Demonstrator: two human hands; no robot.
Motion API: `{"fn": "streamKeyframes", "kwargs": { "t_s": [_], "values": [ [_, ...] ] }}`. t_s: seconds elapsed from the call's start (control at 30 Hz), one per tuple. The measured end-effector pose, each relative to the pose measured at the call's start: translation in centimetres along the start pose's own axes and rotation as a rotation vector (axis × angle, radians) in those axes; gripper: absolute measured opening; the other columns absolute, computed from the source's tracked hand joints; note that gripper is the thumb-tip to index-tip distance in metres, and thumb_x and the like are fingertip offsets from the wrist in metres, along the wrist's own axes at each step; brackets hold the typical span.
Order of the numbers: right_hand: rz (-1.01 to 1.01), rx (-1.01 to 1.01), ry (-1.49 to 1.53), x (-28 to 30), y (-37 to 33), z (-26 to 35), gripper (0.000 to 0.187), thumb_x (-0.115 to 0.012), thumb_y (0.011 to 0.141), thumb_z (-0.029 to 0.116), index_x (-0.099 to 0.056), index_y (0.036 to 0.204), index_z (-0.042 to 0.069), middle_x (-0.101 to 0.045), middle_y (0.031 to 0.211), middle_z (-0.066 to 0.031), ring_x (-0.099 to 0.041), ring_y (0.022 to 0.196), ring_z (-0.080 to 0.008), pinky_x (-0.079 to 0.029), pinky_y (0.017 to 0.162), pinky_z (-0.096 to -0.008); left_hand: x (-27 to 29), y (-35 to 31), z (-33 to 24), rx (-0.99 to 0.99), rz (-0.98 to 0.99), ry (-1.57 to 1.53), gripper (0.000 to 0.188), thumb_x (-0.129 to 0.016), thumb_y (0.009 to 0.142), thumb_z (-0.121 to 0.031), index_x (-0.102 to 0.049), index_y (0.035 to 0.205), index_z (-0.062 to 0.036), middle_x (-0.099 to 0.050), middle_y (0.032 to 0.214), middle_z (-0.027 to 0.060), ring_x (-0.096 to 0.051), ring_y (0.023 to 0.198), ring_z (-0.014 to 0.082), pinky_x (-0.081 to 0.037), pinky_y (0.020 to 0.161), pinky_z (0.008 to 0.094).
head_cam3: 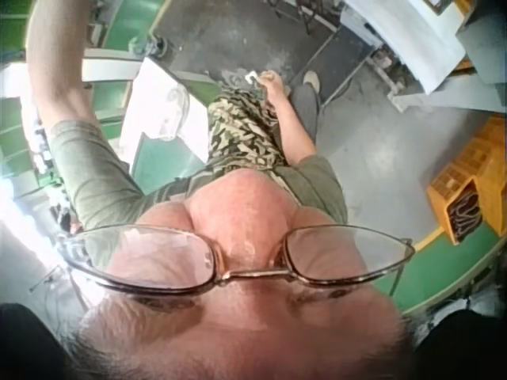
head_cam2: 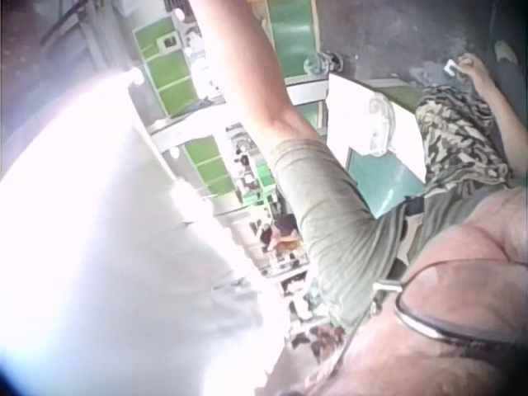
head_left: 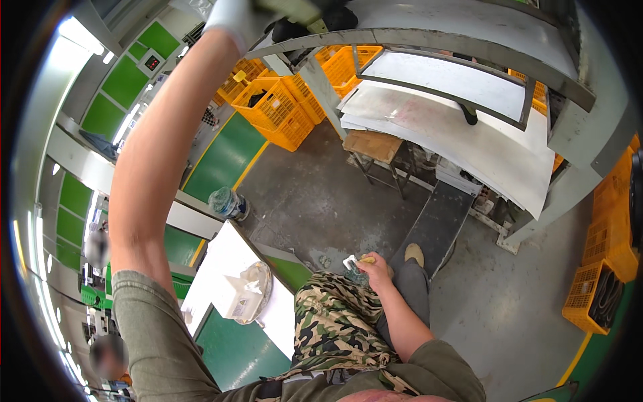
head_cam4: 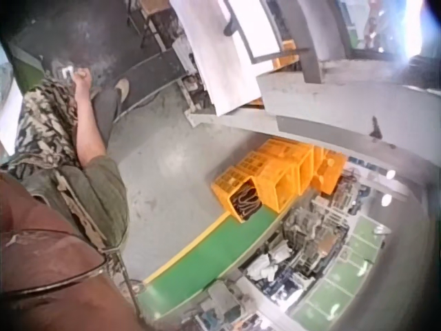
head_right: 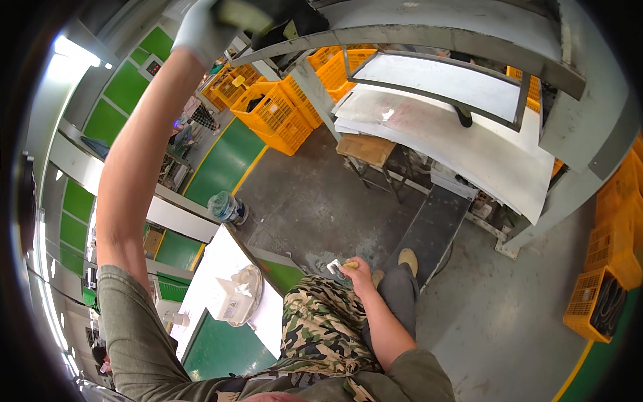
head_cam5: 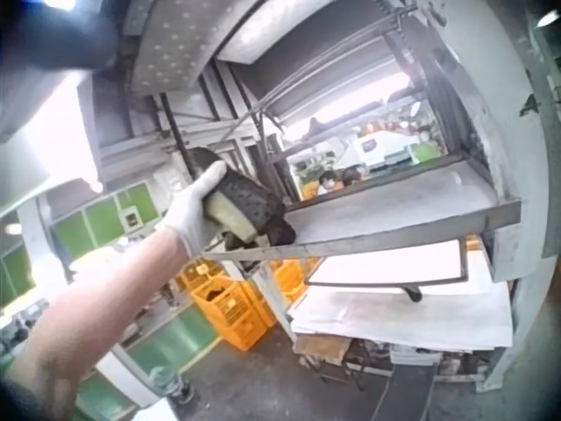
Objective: The recorder applies glue to the bottom of shoes using a brush and then places them on a rack.
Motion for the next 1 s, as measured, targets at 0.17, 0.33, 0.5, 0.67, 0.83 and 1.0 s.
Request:
{"fn": "streamKeyframes", "kwargs": {
  "t_s": [0.17,0.33,0.5,0.67,0.83,1.0],
  "values": [
    [-0.021,0.017,-0.011,1.7,0.4,-0.7,0.022,-0.076,0.081,-0.001,-0.058,0.093,0.005,-0.063,0.084,-0.0043,-0.062,0.072,-0.0142,-0.049,0.065,-0.0288,0.0,8.4,3.4,-0.093,-0.476,0.491,0.034,-0.078,0.088,-0.035,-0.067,0.109,-0.0106,-0.073,0.100,0.0061,-0.070,0.088,0.0247,-0.057,0.080,0.0414],
    [-0.037,0.011,0.040,2.2,0.4,-0.3,0.021,-0.075,0.082,0.000,-0.057,0.092,0.006,-0.062,0.083,-0.0029,-0.061,0.072,-0.0138,-0.049,0.066,-0.0281,-0.4,13.2,7.9,-0.121,-0.372,0.874,0.033,-0.069,0.094,-0.044,-0.068,0.108,-0.0140,-0.072,0.091,0.0044,-0.067,0.076,0.0235,-0.053,0.066,0.0377],
    [0.010,0.014,0.010,1.2,0.6,-0.2,0.020,-0.075,0.083,0.002,-0.057,0.092,0.007,-0.060,0.084,-0.0016,-0.059,0.071,-0.0128,-0.048,0.066,-0.0272,1.1,12.8,4.3,-0.055,-0.769,1.733,0.036,-0.062,0.096,-0.043,-0.071,0.112,-0.0123,-0.074,0.094,0.0089,-0.069,0.082,0.0225,-0.054,0.072,0.0360],
    [-0.044,0.052,-0.041,2.7,0.8,0.0,0.021,-0.075,0.083,0.004,-0.058,0.094,0.008,-0.061,0.083,-0.0017,-0.059,0.070,-0.0131,-0.048,0.064,-0.0279,-6.6,2.3,7.1,-0.465,-0.073,1.621,0.033,-0.067,0.094,-0.018,-0.068,0.119,0.0030,-0.074,0.103,0.0113,-0.069,0.089,0.0213,-0.053,0.083,0.0299],
    [-0.092,0.028,-0.029,3.4,0.6,0.6,0.017,-0.073,0.087,0.007,-0.059,0.095,0.010,-0.062,0.082,-0.0014,-0.059,0.069,-0.0132,-0.047,0.062,-0.0279,-3.9,-18.3,12.8,-0.452,0.142,1.901,0.045,-0.076,0.083,-0.027,-0.065,0.123,-0.0113,-0.069,0.106,0.0138,-0.067,0.094,0.0342,-0.056,0.082,0.0403],
    [-0.088,-0.032,-0.010,4.7,1.1,-1.0,0.010,-0.070,0.092,0.012,-0.061,0.097,0.010,-0.064,0.080,-0.0019,-0.062,0.068,-0.0149,-0.050,0.061,-0.0313,11.9,-46.7,21.6,0.788,-0.124,1.753,0.042,-0.068,0.089,-0.040,-0.067,0.119,-0.0103,-0.069,0.111,0.0148,-0.066,0.101,0.0344,-0.052,0.089,0.0413]
  ]
}}
Point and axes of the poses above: each hand's wrist, its own y-axis towards the middle knuckle, its own x-axis out of the back of the hand, z = x × y, the point moved 9 cm from there along y, towards the middle knuckle
